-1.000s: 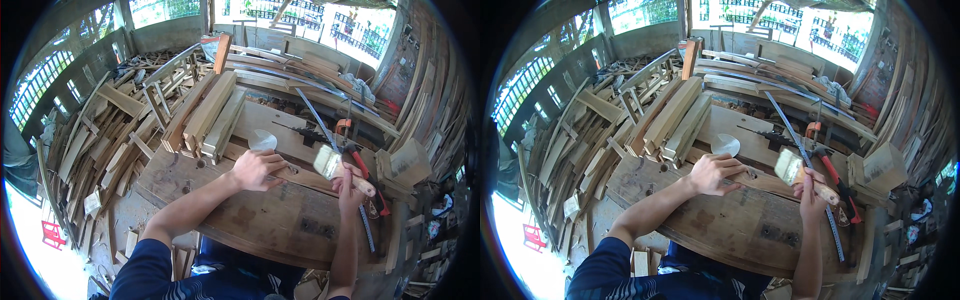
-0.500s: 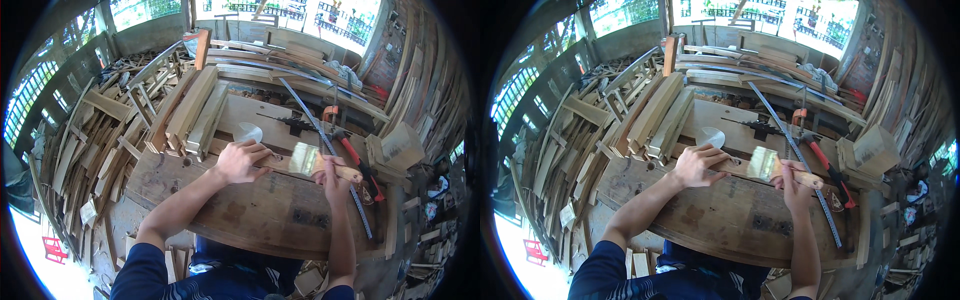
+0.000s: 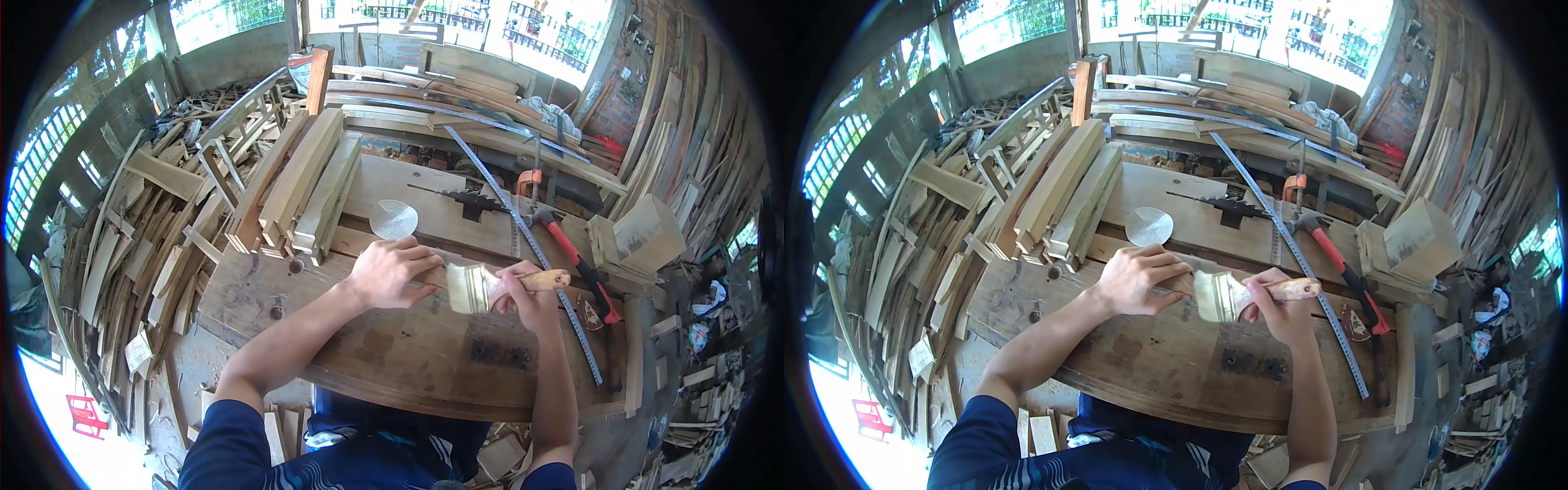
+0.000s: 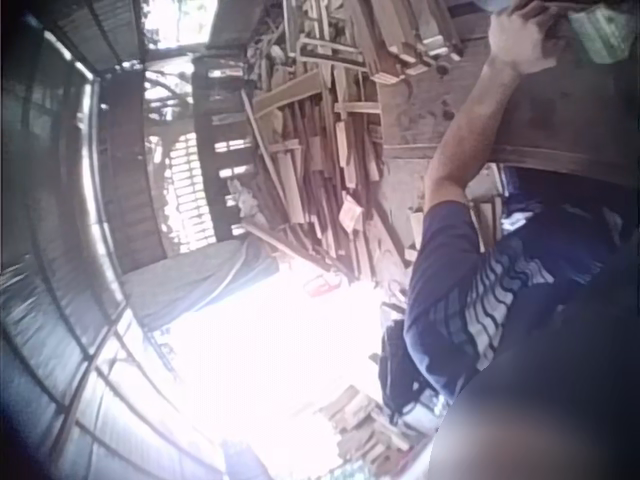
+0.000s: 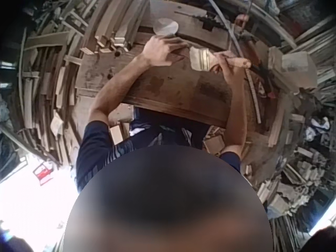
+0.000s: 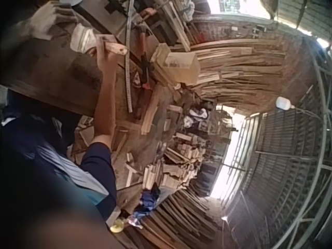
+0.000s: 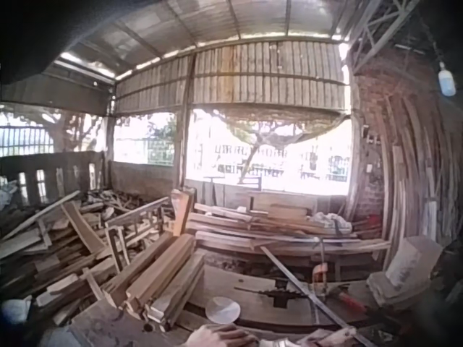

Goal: Sanding a piece of wood and then applying a liquid finish using a brush.

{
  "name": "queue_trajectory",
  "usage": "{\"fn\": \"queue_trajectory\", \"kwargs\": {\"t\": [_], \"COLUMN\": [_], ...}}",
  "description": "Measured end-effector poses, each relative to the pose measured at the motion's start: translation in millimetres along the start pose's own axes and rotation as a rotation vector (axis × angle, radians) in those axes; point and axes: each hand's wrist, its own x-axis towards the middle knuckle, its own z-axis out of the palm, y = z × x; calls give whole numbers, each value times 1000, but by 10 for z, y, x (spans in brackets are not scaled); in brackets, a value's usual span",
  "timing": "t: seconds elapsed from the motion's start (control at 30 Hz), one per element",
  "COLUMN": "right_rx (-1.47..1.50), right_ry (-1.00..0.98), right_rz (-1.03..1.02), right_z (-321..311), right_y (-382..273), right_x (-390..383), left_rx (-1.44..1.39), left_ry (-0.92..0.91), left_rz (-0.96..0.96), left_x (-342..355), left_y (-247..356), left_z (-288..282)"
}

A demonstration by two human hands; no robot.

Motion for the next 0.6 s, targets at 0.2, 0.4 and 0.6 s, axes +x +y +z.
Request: {"fn": "queue_trajectory", "kwargs": {"t": [0.2,0.4,0.6], "right_rx": [76,31,83], "right_ry": [271,47,263], "right_rz": [-105,-53,-98], "right_z": [112,33,96], "right_y": [10,60,39], "right_x": [48,3,46], "left_rx": [-12,-44,-65], "left_ry": [13,-23,-12], "left_rz": [-37,-23,-45], "left_x": [-31,1,-24], "left_y": [-56,27,-22], "left_z": [2,30,36]}}
